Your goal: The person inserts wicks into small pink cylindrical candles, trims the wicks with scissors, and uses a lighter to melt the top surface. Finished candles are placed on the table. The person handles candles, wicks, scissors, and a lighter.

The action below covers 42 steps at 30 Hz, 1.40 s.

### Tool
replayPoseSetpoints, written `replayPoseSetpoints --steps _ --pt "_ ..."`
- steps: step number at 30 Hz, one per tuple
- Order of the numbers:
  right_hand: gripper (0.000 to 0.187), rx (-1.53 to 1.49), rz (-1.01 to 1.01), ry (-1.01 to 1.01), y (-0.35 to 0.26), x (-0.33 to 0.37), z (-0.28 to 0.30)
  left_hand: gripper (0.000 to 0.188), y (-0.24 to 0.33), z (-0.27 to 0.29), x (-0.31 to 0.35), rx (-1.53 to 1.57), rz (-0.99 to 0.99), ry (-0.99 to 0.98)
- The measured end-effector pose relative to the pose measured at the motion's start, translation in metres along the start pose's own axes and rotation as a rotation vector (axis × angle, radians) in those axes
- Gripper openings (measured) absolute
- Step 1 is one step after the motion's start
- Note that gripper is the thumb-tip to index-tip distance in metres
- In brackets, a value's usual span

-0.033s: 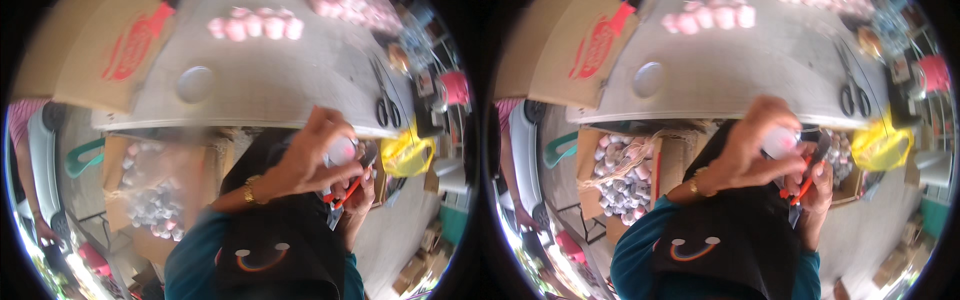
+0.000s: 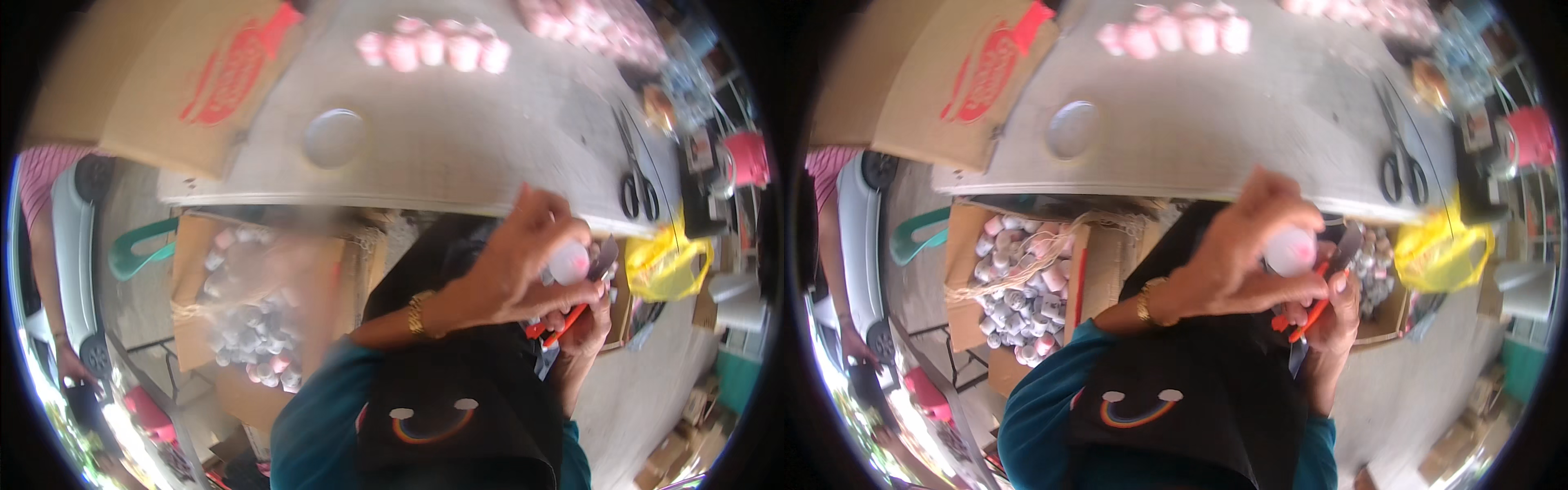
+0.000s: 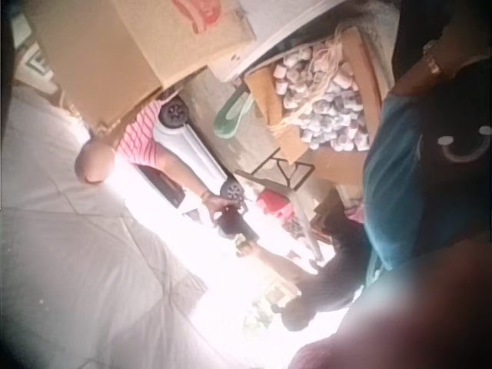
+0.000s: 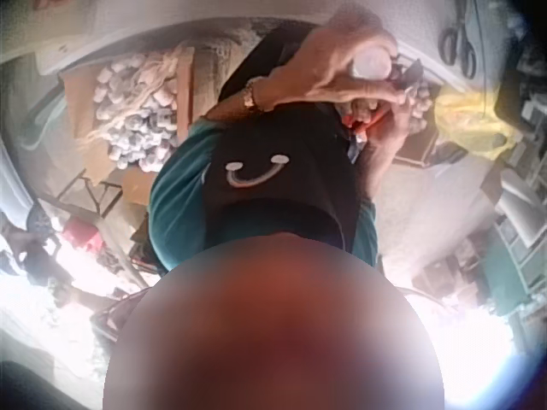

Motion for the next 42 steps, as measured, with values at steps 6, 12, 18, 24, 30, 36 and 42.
replayPoseSetpoints --steps 6,12,18,24,30,36,42 --pt "0.046 -0.022 0.166 0.188 -0.006 -0.015 0.019 0.054 0.004 -0.017 0.009 -0.047 0.072 -0.174" --pt "0.026 0.317 0.239 0.115 -0.034 -0.022 -0.012 0.04 -0.003 -0.011 0.014 0.176 0.155 -0.178" --pt "0.034 1.423 0.313 0.149 -0.078 -0.045 -0.028 0.02 -0.06 -0.016 0.036 0.785 0.598 -0.074" --pt "0.033 1.808 0.627 0.037 -0.09 -0.114 -0.066 0.019 -0.08 -0.029 0.047 0.833 0.623 -0.113" --pt "0.033 1.954 0.829 -0.177 -0.061 -0.152 -0.111 0.025 -0.061 -0.057 0.054 0.828 0.468 -0.273" --pt "0.025 1.84 1.026 0.27 -0.116 -0.128 -0.05 0.03 -0.043 -0.05 0.047 0.702 0.405 -0.271" --pt "0.016 2.166 0.725 0.495 -0.119 -0.113 0.029 0.029 -0.031 -0.058 0.045 0.676 0.394 -0.295"
Point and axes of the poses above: each hand's wrist, its own x-axis away from the middle knuckle, its own z-axis out of the back of the hand, y = z × x, the point moved 9 cm from there along -x, towards the middle knuckle, and after that the axes turned 1 degree about y, right-handed, at the moved point
